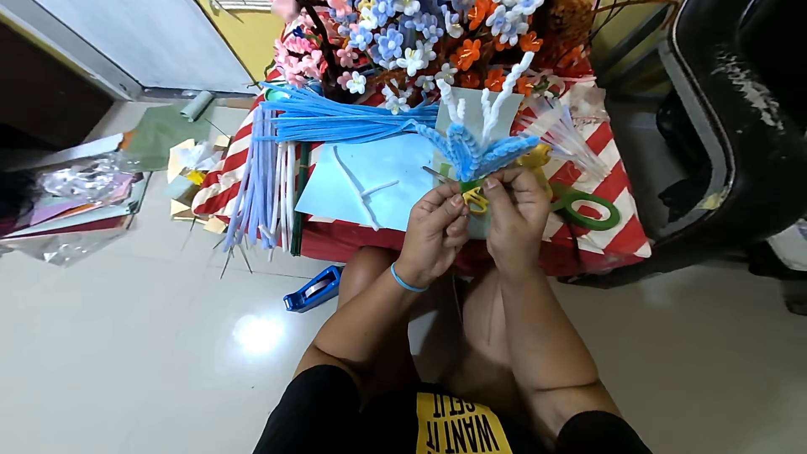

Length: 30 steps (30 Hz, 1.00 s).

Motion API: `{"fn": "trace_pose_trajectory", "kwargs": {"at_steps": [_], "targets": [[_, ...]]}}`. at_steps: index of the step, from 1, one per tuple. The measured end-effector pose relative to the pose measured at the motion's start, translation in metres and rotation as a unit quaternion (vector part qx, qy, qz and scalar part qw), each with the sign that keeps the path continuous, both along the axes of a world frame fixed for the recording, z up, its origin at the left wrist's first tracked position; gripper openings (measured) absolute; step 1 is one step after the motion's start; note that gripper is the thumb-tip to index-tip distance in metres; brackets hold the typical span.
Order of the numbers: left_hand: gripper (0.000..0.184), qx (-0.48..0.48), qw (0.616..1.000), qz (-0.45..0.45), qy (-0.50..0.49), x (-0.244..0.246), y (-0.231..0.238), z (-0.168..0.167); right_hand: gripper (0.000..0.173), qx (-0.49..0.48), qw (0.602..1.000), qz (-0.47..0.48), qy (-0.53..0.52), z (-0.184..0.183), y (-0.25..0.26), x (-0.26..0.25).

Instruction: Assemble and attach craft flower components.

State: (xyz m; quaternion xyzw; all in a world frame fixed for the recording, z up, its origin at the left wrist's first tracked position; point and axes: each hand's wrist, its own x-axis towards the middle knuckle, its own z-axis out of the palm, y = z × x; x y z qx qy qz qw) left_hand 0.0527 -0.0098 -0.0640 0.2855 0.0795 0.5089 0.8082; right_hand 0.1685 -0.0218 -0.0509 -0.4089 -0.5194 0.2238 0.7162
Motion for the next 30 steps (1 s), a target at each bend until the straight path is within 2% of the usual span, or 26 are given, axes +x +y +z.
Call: {"fn": "trace_pose_trajectory", "kwargs": {"at_steps": [7, 12, 30], "targets": [[0.013, -0.028, 0.996, -0.063, -0.056, -0.0012, 0.0022, -0.0021, 0.012, -0.003, 1.000, 0.010, 0.000, -0.0007, 0.0016, -0.0020], [0.010, -0.031, 0.994, -0.074, -0.071, -0.0020, 0.0042, -0.0029, 0.012, 0.002, 1.000, 0.028, -0.004, -0.0011, 0.0012, -0.0024], [0.011, -0.061, 0.981, -0.142, -0.120, -0.0030, 0.0086, -0.0051, 0.017, -0.020, 0.994, 0.063, 0.087, -0.0019, 0.0018, -0.0077]]}}
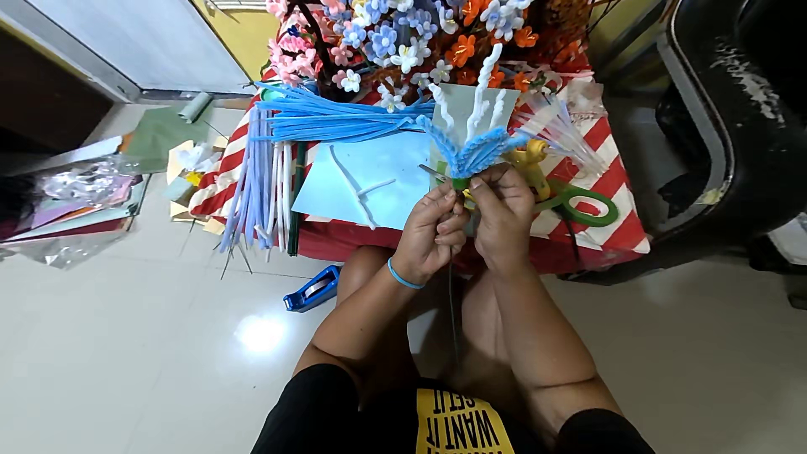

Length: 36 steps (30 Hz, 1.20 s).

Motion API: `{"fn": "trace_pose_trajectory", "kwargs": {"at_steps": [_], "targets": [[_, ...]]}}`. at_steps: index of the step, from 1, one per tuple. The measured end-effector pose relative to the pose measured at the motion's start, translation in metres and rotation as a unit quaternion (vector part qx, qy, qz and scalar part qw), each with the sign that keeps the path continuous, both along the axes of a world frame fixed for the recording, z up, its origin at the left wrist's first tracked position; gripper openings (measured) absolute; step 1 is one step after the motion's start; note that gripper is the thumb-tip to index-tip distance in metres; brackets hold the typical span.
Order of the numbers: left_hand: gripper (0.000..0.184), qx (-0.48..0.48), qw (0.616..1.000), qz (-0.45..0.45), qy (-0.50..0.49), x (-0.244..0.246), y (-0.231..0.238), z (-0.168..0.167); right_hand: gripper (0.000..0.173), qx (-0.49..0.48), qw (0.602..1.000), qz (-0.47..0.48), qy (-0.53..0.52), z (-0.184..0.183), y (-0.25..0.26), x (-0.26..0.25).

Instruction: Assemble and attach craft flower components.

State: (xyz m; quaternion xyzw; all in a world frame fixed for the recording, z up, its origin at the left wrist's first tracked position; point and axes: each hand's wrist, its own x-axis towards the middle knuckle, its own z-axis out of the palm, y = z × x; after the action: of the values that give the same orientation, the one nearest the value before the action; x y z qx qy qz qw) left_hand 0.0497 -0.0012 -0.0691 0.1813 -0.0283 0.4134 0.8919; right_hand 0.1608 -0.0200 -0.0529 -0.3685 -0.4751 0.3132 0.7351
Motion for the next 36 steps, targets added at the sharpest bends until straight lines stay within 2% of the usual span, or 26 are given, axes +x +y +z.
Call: {"fn": "trace_pose_trajectory", "kwargs": {"at_steps": [10, 16, 19, 26, 30, 34, 36], "targets": [[0.015, -0.012, 0.998, 0.010, 0.065, -0.003, 0.003, 0.003, 0.020, -0.027, 0.998, 0.007, 0.062, -0.001, 0.001, -0.003], [0.020, 0.075, 0.977, 0.136, 0.148, 0.001, 0.000, 0.004, 0.018, -0.039, 0.997, 0.007, 0.069, -0.001, 0.002, -0.004], [0.020, 0.097, 0.965, 0.172, 0.170, 0.002, -0.002, 0.005, 0.018, -0.037, 0.997, 0.012, 0.070, -0.001, 0.003, -0.004], [0.020, 0.078, 0.973, 0.146, 0.161, 0.001, -0.001, 0.005, 0.017, -0.041, 0.993, 0.072, 0.090, -0.001, 0.004, -0.002], [0.020, 0.079, 0.978, 0.111, 0.159, 0.001, 0.002, 0.003, 0.019, -0.036, 0.990, 0.062, 0.118, -0.001, 0.003, -0.001], [0.010, 0.166, 0.936, 0.225, 0.214, 0.006, 0.001, -0.003, 0.020, -0.030, 0.994, 0.027, 0.103, -0.002, 0.001, -0.001], [0.020, 0.200, 0.915, 0.274, 0.219, 0.009, -0.001, -0.006, 0.021, -0.011, 0.998, -0.006, 0.068, -0.001, 0.000, -0.003]]}}
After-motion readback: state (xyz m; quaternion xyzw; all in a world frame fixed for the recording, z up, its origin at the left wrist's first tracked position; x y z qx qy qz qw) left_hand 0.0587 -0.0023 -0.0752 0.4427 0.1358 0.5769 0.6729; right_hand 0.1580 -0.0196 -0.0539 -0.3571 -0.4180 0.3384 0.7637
